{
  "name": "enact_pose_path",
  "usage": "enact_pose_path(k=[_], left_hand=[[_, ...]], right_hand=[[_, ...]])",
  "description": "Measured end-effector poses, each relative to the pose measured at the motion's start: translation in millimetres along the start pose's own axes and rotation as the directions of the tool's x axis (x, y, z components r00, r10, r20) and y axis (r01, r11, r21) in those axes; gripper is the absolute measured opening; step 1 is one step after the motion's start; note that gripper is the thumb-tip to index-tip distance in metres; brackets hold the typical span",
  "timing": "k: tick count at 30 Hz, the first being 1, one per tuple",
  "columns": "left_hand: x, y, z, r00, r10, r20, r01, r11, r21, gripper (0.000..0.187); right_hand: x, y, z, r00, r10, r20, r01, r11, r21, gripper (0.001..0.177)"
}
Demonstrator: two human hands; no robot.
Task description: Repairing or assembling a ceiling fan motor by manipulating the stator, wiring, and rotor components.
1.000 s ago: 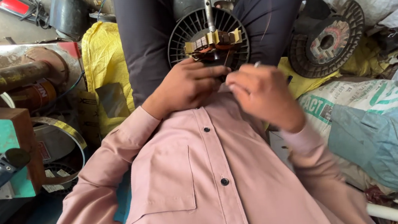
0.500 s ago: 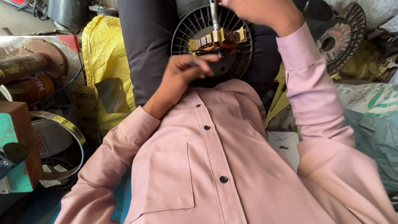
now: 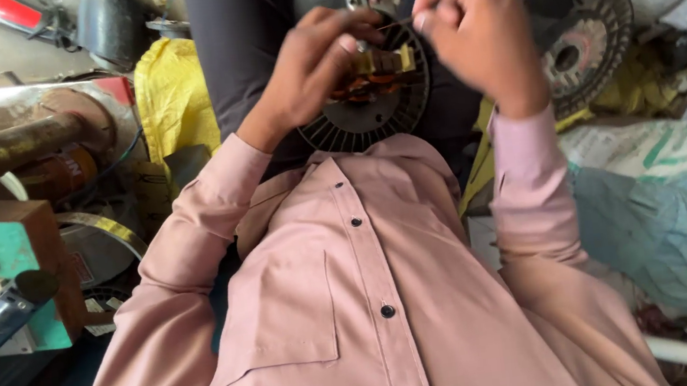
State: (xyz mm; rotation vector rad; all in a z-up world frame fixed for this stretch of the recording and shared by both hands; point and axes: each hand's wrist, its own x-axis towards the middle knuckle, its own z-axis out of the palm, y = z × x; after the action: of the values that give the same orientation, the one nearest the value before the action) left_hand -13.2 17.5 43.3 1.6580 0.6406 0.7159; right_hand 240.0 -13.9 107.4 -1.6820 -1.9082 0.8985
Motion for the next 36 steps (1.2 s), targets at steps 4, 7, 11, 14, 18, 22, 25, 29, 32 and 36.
enact_pose_path(k=[4,7,11,14,18,22,25,29,32,36], left_hand=[[-0.8,-18.7,13.4,0.992,-0.123,-0.040,0.117,0.986,-0.120,0.034],[-6.3,-36.5,20.6,0.976,-0.219,-0.006,0.186,0.845,-0.502,0.030],[-3.5,-42.8,21.5,0.964,-0.259,0.056,0.246,0.790,-0.562,0.032],[-1.2,-34.2,19.9,0.992,-0.128,0.016,0.123,0.900,-0.419,0.033],[-0.1,-35.2,24.6,0.971,-0.238,0.021,0.223,0.868,-0.444,0.035],[-14.2,-39.5,24.0,0.972,-0.223,-0.068,0.178,0.896,-0.406,0.035],[-25.2,-21.8,21.1,0.945,-0.221,-0.240,0.206,0.975,-0.083,0.023],[-39.4,10.8,19.5,0.925,0.380,0.029,-0.351,0.821,0.451,0.006],[-54.7,12.1,24.9,0.922,0.283,0.263,-0.359,0.880,0.311,0.014],[-65.9,11.3,25.0,0.989,0.134,0.065,-0.125,0.983,-0.131,0.022]], right_hand=[[-35.8,-33.4,18.3,0.990,0.139,-0.025,-0.137,0.989,0.061,0.003],[-54.7,-49.2,34.7,0.977,0.143,-0.155,-0.135,0.989,0.064,0.006],[-59.9,-47.5,44.6,0.931,0.167,-0.323,-0.126,0.981,0.144,0.005],[-52.1,-34.6,38.6,0.915,0.137,-0.380,-0.102,0.989,0.112,0.006],[-49.5,-32.3,30.2,0.961,0.170,-0.218,-0.142,0.981,0.135,0.005],[-69.7,-44.0,46.6,0.959,0.214,-0.186,-0.183,0.968,0.170,0.001],[-86.0,-48.0,61.2,0.961,0.241,-0.135,-0.221,0.964,0.148,0.004],[-93.6,-55.1,53.1,0.998,0.040,-0.055,-0.040,0.999,0.001,0.005],[-73.0,-61.9,18.2,0.987,-0.115,0.112,0.127,0.986,-0.109,0.003],[-17.8,-56.2,-13.8,0.898,-0.339,0.282,0.403,0.891,-0.212,0.006]])
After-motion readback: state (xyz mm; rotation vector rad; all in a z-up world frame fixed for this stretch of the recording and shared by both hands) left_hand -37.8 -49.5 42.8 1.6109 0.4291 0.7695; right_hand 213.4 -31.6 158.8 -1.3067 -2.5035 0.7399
